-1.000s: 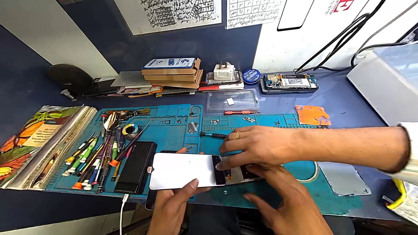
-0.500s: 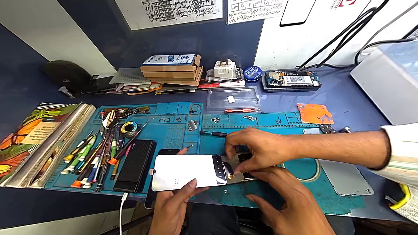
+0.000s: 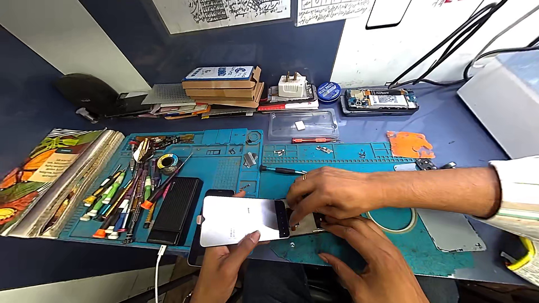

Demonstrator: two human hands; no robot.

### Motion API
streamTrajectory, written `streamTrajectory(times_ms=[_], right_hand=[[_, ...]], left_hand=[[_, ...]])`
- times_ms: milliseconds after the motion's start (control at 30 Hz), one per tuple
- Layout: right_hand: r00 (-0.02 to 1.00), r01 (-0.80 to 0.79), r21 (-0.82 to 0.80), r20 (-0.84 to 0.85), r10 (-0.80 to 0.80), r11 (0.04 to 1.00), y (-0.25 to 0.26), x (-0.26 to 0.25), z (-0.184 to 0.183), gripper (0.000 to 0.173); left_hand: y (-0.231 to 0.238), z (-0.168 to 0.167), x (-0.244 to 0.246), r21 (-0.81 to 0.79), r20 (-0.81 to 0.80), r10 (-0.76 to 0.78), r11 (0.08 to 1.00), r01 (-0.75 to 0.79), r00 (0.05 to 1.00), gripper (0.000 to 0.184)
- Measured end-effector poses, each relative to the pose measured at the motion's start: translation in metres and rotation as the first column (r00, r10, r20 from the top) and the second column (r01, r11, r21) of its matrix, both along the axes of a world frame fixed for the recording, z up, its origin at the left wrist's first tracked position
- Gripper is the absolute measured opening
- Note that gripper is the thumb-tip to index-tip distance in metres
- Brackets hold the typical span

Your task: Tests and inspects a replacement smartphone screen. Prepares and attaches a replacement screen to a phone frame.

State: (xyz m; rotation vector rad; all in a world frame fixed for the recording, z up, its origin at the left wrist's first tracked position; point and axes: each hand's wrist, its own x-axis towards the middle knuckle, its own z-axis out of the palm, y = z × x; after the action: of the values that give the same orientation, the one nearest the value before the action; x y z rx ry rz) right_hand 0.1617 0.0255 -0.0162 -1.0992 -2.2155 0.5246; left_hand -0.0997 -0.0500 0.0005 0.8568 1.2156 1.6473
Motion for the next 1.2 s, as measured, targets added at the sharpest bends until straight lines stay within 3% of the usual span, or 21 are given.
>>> streamTrajectory(times_ms=[133, 267, 433, 567, 667, 800, 933, 1200], right_hand=[[1.0, -0.008, -0.004, -0.015, 0.008, 1.0, -0.002, 0.002, 0.0, 0.036], [0.999, -0.006, -0.009, -0.04, 0.006, 1.0, -0.005, 0.006, 0.001, 0.034], [1.0, 0.0, -0.001, -0.029, 0.0, 1.0, -0.006, 0.007, -0.001, 0.033], [1.0, -0.006, 0.019, -0.018, 0.007, 1.0, -0.005, 0.006, -0.002, 0.033], [1.0, -0.009, 0.029, -0.005, 0.009, 1.0, -0.005, 0.006, -0.004, 0.034], [1.0, -0.011, 0.03, -0.003, 0.011, 0.999, -0.004, 0.008, -0.004, 0.034], [1.0, -0.019, 0.01, -0.004, 0.019, 1.0, -0.004, 0.007, -0.004, 0.034], [1.0, -0.022, 0.014, 0.004, 0.022, 1.0, -0.003, 0.008, -0.003, 0.033]], left_hand=[[-0.001, 0.0, 0.002, -0.015, -0.006, 0.026, 1.0, -0.026, 1.0, 0.041], [-0.003, -0.002, 0.001, -0.002, -0.017, 0.006, 1.0, -0.006, 1.0, 0.044], [-0.005, -0.002, -0.002, 0.0, -0.147, 0.025, 1.0, -0.025, 0.989, 0.026], [-0.005, 0.0, 0.001, 0.002, -0.191, 0.145, 0.989, -0.147, 0.971, 0.047], [-0.008, 0.0, -0.005, 0.029, -0.077, 0.133, 0.991, -0.131, 0.988, 0.069], [-0.012, 0.004, -0.016, 0.067, 0.051, 0.099, 0.992, -0.103, 0.994, 0.056], [-0.012, 0.007, -0.024, 0.015, -0.1, 0.151, 0.989, -0.15, 0.983, 0.033], [-0.015, 0.017, -0.038, -0.207, -0.561, 0.078, 0.951, -0.231, 0.824, 0.055]])
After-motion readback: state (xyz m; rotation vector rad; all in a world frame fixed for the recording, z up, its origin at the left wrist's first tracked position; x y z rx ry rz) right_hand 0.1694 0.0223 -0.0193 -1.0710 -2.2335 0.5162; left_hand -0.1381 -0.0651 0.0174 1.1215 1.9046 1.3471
